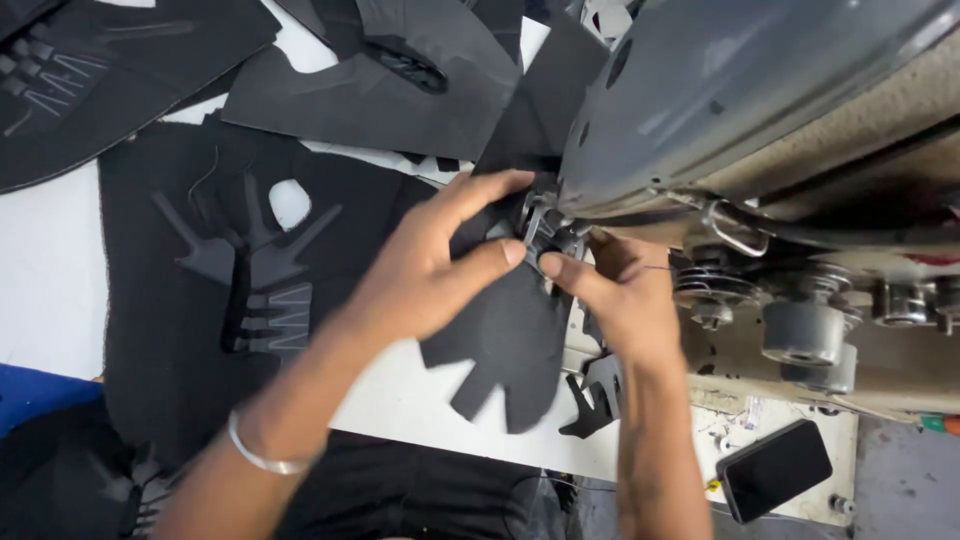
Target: The person aligns black shoe sole pieces with grey inserts and sews them together using a sewing machine. They repeatedly guide the material under the needle, cut the thread, and handle the finished pieces.
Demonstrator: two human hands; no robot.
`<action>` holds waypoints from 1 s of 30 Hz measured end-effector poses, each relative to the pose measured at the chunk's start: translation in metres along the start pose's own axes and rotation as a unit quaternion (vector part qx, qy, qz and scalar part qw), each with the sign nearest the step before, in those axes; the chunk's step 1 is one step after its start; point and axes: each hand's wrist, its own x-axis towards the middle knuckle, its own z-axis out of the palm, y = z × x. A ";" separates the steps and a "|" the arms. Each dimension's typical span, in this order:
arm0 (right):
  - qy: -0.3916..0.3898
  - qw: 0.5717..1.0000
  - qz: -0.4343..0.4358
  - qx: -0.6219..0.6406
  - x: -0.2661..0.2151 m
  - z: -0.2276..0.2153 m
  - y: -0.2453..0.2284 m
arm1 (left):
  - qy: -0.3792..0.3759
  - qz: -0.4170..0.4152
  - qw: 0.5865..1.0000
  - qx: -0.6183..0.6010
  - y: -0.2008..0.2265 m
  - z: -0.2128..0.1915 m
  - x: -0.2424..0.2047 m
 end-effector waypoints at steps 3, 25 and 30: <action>0.106 0.994 0.038 -0.015 -0.015 0.027 0.002 | -0.143 -0.025 0.989 -0.025 -0.001 -0.021 0.029; 0.370 0.919 -0.125 -0.050 -0.019 0.101 0.022 | -0.516 -0.047 0.853 -0.058 -0.022 -0.026 0.128; 0.360 0.921 -0.119 -0.086 -0.020 0.097 0.018 | -0.493 -0.033 0.865 -0.087 -0.024 -0.027 0.122</action>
